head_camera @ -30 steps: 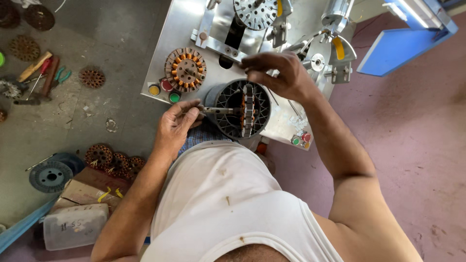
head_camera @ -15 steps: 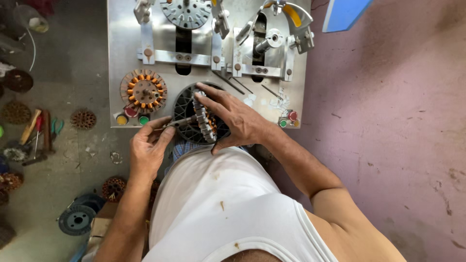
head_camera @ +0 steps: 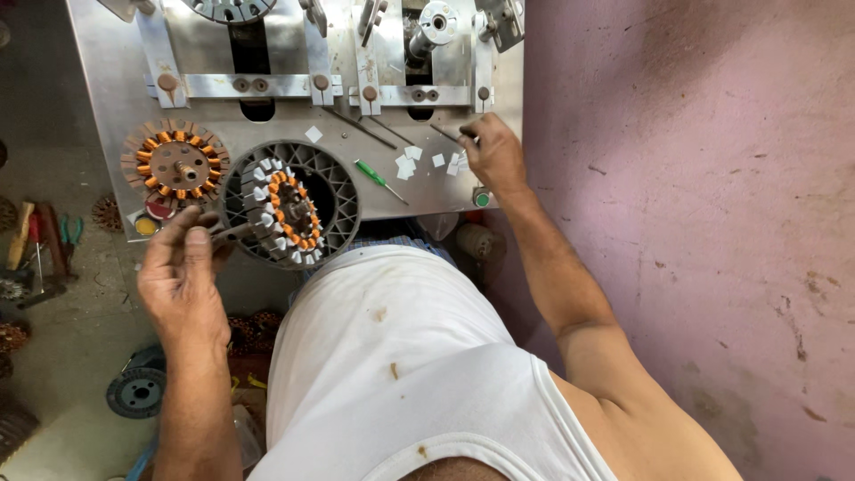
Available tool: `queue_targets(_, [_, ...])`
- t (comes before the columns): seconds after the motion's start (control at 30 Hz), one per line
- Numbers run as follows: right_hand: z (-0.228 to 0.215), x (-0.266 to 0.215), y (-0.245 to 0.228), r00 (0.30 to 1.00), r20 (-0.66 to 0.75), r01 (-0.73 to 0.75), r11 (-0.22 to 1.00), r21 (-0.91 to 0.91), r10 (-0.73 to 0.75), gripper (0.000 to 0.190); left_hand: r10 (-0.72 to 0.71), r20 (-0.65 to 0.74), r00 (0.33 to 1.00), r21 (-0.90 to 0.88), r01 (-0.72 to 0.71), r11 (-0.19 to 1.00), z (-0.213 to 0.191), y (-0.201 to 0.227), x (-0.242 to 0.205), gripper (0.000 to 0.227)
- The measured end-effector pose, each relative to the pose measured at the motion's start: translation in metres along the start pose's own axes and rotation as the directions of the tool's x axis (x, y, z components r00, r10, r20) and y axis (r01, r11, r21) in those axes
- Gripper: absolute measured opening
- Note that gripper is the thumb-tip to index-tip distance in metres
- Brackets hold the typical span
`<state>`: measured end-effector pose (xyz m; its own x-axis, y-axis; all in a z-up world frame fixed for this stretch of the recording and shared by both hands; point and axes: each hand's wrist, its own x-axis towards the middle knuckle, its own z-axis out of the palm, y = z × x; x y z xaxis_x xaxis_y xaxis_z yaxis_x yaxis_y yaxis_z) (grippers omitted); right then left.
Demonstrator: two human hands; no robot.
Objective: The person places small white insulating pieces into the slots of a motor stator by hand. They then use a screwdriver to tighten a bolt on a machine fixture and remove a metal component.
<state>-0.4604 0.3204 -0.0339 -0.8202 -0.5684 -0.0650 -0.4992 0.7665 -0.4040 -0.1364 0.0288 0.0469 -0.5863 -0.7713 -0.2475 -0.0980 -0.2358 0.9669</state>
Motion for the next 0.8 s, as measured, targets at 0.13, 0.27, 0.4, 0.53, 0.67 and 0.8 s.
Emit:
queue_targets(0.13, [0.039,0.014,0.020,0.992,0.010,0.125,0.957,-0.263,-0.127,0.020,0.386,-0.129,0.913,0.110,-0.374,0.921,0.033,0.021,-0.017,0.020])
queue_targets(0.27, [0.035,0.014,0.025,0.963,-0.009,0.259,0.931,-0.258,-0.270,0.016,0.641,-0.080,0.763,0.483,-0.533,0.695,0.082,0.059,-0.045,0.019])
queue_targets(0.4, [-0.002,0.021,0.025,0.955,0.014,0.295,0.950,-0.106,-0.296,0.017,0.695,-0.026,0.718,0.387,-0.634,0.670,0.173,0.077,-0.050,0.019])
queue_targets(0.53, [-0.065,0.039,0.031,0.979,0.101,0.116,0.887,0.447,-0.178,0.027,0.471,0.278,0.837,0.355,-0.545,0.759,0.252,0.094,-0.033,0.019])
queue_targets(0.67, [-0.125,0.059,0.035,0.975,0.187,-0.154,0.241,0.958,-0.119,0.038,0.494,0.483,0.723,0.421,-0.686,0.593,0.312,0.108,0.007,0.034])
queue_targets(0.8, [-0.153,0.079,0.036,0.983,0.038,-0.071,-0.180,0.981,-0.182,0.010,0.245,0.541,0.805,0.375,-0.492,0.786,0.345,0.114,0.049,0.024])
